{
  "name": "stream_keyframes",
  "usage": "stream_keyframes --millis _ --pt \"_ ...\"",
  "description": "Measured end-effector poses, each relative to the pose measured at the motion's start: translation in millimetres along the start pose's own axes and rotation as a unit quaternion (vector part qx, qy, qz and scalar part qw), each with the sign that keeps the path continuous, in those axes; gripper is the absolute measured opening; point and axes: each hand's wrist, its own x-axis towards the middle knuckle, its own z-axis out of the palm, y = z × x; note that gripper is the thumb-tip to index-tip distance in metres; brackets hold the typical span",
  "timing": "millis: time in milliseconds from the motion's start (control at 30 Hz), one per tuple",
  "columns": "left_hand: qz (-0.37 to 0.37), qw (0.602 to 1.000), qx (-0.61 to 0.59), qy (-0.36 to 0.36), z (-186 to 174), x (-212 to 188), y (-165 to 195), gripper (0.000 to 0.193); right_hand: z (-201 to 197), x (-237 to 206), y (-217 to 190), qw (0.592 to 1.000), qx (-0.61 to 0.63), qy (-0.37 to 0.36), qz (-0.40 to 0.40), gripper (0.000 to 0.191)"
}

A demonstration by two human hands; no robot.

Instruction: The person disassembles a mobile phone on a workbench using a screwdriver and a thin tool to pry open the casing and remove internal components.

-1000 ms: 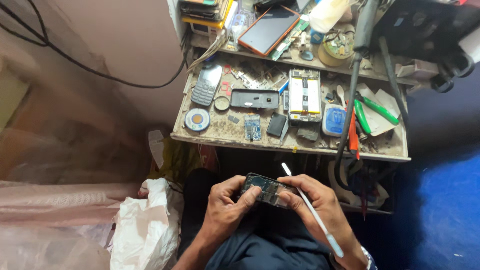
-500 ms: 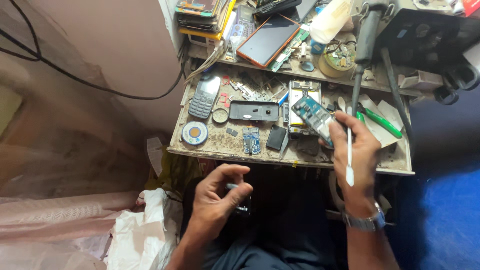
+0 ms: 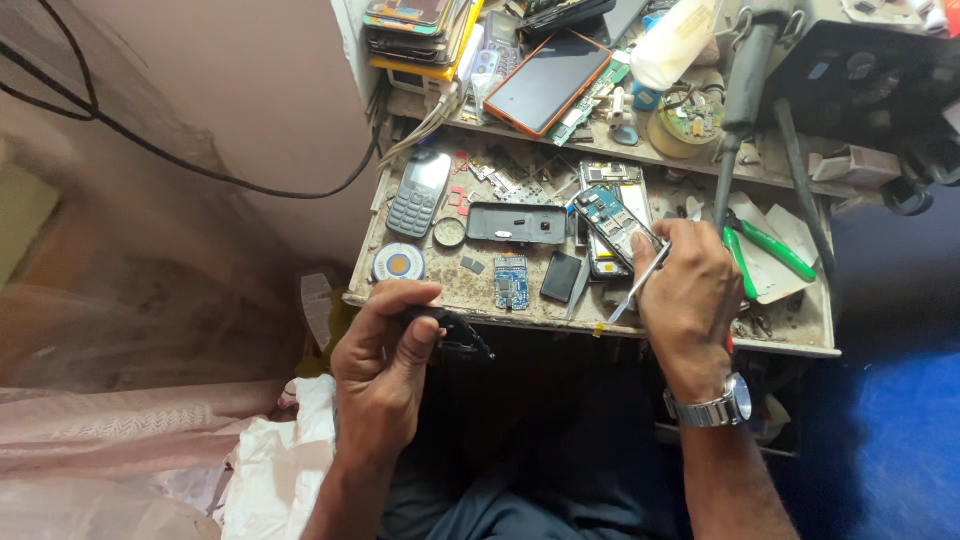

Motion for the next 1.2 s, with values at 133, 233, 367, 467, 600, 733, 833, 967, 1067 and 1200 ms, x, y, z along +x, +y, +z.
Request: stream_keyframes --millis 133,233,367,467,600,733,833,967,1067,1200 --pt "0.042 0.995 0.093 -0.022 -2 1 8 0.022 -8 1 -4 0.998 0.025 0.042 -0.027 0.018" --pt "0.072 0.987 0.137 -0.041 -4 1 19 0.027 -24 -5 -7 0.992 0.104 0.070 -0.023 0.017" --pt "0.206 0.930 0.287 -0.099 -6 3 41 0.025 -53 -19 -5 0.963 0.241 0.015 0.117 0.026" --pt "0.273 0.872 0.394 -0.101 -1 4 52 0.024 -74 -17 13 0.981 0.097 -0.008 0.166 0.034" --pt "0.315 0.825 0.452 -0.128 0 7 59 0.027 -78 -12 44 0.989 0.056 -0.049 0.130 0.051" --pt "0.356 0.790 0.482 -0.130 0 6 51 0.029 -56 -10 70 0.957 0.072 -0.124 0.250 0.045" --pt "0.353 0.779 0.493 -0.158 -4 1 48 0.032 -39 -15 82 0.974 0.042 -0.105 0.194 0.033" --pt "0.361 0.748 0.517 -0.207 -7 -4 39 0.035 -19 -25 81 0.996 -0.026 -0.060 0.066 0.024" --pt "0.402 0.706 0.538 -0.226 -5 -2 22 0.034 -17 -25 71 0.996 -0.062 -0.030 0.049 0.021" --pt "0.430 0.688 0.539 -0.225 -4 0 5 0.030 -26 -22 46 0.995 -0.070 0.065 -0.023 0.018"
